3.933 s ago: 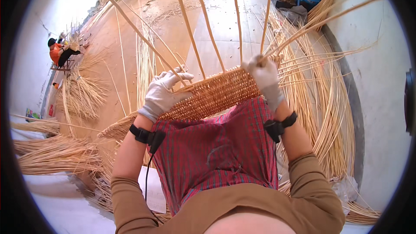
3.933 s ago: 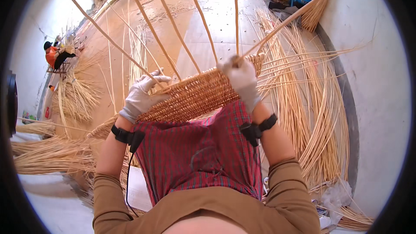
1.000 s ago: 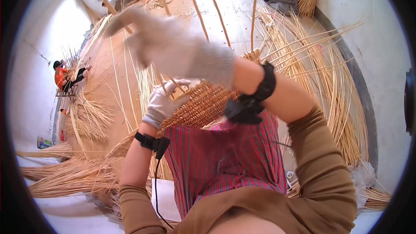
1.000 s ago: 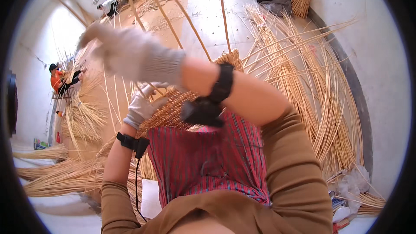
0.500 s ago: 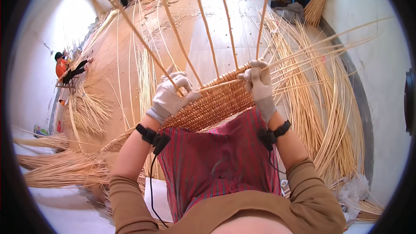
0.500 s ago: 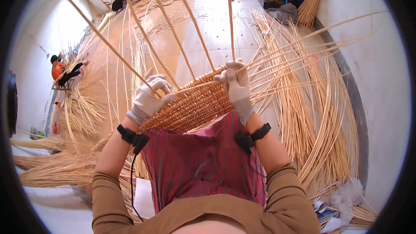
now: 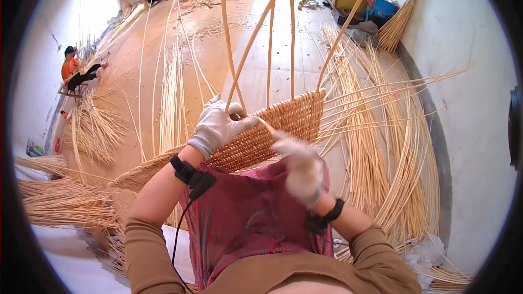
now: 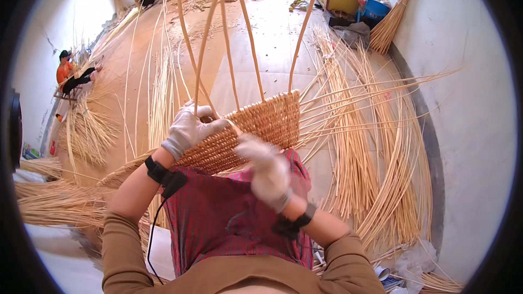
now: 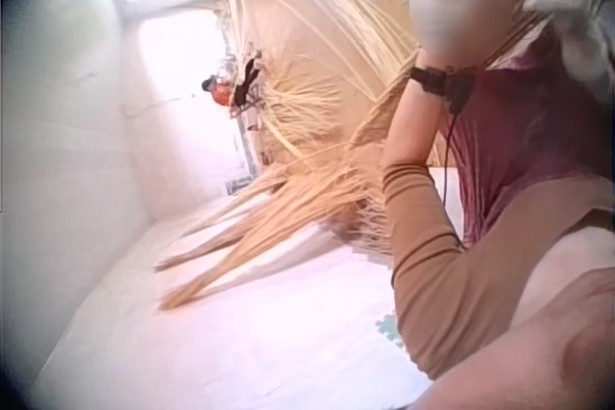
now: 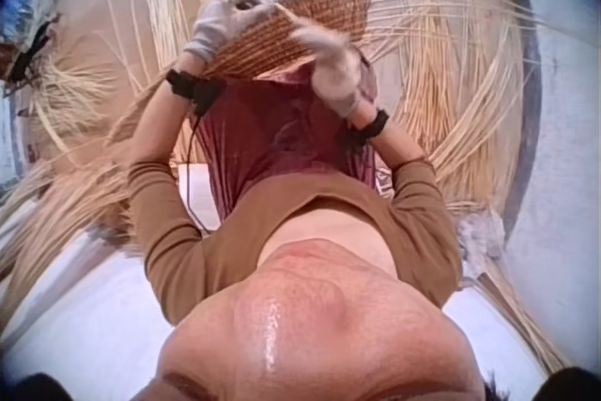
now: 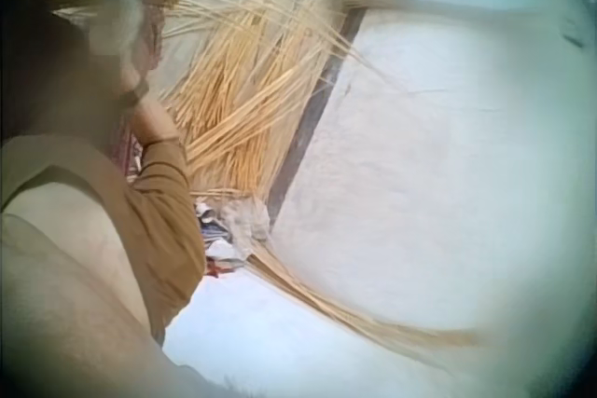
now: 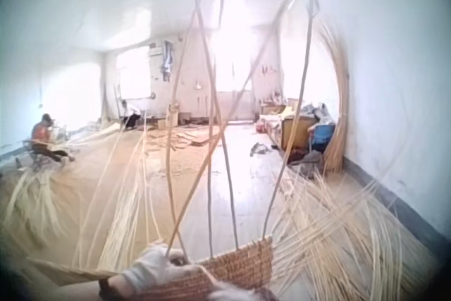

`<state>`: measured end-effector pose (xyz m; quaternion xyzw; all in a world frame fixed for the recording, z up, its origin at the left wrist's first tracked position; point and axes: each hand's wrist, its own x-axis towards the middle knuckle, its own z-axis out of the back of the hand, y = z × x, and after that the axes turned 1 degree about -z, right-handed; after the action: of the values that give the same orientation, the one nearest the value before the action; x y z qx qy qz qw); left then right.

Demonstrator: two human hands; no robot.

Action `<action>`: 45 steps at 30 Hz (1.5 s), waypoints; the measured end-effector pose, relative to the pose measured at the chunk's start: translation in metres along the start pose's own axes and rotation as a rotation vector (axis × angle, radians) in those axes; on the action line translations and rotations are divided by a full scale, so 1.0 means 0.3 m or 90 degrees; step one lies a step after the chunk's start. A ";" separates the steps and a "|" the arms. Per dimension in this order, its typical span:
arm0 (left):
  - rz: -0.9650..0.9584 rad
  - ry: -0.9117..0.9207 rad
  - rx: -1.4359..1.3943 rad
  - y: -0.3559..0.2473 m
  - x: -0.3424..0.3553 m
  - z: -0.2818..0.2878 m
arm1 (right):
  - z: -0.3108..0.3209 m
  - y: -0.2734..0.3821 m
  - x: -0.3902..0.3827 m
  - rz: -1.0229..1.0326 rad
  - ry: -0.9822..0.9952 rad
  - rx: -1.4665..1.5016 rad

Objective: Weaving a large wicker basket by inserting and trimming long wooden strands.

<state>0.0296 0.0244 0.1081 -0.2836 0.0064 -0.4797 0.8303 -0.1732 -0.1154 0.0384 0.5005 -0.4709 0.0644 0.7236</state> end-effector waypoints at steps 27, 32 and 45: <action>-0.066 0.061 0.019 -0.004 0.012 0.027 | 0.028 0.251 0.647 0.000 0.241 0.222; 0.007 0.112 -0.029 -0.041 0.030 0.041 | 0.140 -0.034 0.581 0.095 0.097 0.367; -0.013 0.073 -0.229 -0.038 0.109 -0.064 | 0.258 -0.386 0.142 -0.312 -0.208 0.380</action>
<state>0.0329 -0.0151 0.1059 -0.3998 0.1365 -0.4946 0.7595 -0.1323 -0.2490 -0.0023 0.7890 -0.4071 -0.0560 0.4568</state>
